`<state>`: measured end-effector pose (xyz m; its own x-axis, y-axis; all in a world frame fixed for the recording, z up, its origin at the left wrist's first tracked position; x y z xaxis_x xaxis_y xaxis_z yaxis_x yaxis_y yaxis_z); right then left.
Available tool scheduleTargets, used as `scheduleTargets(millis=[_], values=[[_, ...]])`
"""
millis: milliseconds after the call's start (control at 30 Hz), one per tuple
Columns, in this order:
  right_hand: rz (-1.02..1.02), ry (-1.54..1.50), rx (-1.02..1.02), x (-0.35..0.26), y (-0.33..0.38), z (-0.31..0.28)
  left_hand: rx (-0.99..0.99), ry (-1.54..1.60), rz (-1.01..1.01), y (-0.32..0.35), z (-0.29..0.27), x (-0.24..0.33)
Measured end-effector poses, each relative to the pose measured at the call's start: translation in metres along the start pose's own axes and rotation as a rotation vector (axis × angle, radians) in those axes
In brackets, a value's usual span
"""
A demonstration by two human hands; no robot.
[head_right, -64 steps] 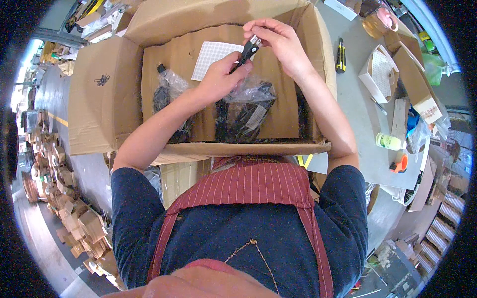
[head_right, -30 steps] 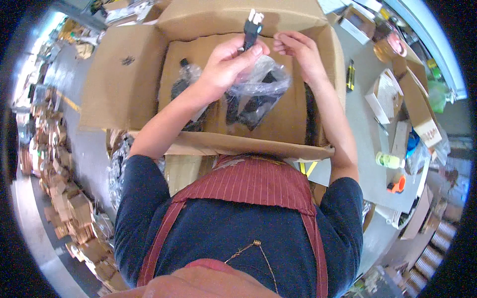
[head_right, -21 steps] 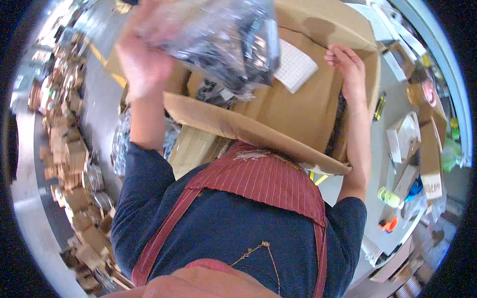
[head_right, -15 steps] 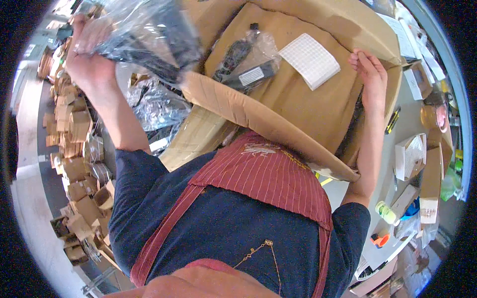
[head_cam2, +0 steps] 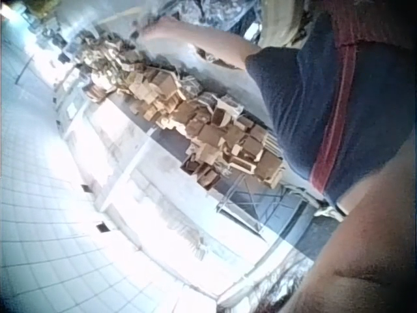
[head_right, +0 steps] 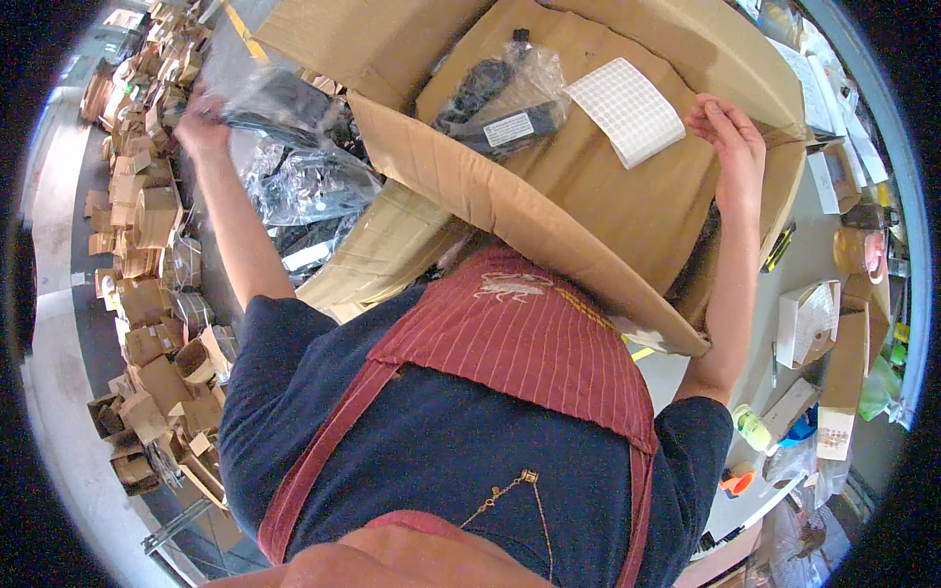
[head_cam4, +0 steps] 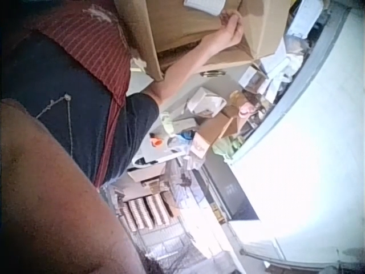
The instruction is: The person packs power cables into a cardboard box, handling them one at a time and placing a sheet of protective material over them.
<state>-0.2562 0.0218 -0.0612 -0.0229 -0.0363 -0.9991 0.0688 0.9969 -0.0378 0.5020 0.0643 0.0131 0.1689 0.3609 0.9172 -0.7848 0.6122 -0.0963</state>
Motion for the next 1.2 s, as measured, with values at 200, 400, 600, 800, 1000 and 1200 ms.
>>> scheduleTargets(millis=[200,400,600,800,1000,1200], values=[[-0.022,0.022,0.125,-0.003,0.001,-0.011,-0.264,-1.860,0.237,0.042,0.022,-0.171],[-0.005,0.062,0.065,0.006,-0.006,-0.019,-0.437,-1.944,0.270,0.063,0.035,-0.202],[-0.015,0.060,0.021,0.003,-0.005,-0.008,-0.753,-1.870,0.095,0.016,0.026,-0.191],[-0.033,0.063,0.073,0.004,-0.006,-0.019,-0.237,-1.123,0.785,0.104,0.100,0.012],[-0.048,0.320,-0.034,0.025,-0.010,0.003,-0.375,-0.685,0.900,0.175,0.180,0.044],[-0.211,0.940,-0.122,0.056,-0.008,0.042,-0.965,-0.707,0.877,0.288,0.309,-0.028]])
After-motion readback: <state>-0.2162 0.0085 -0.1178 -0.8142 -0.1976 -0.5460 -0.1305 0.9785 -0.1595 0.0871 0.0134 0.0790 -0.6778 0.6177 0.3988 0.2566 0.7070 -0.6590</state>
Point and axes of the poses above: each hand's wrist, its own y-axis away from the middle knuckle, its own z-axis out of the palm, x = y × z, the point moved 10 cm from there along -y, towards the middle knuckle, and after that the axes turned 3 degrees about y, right-handed, at the moved point
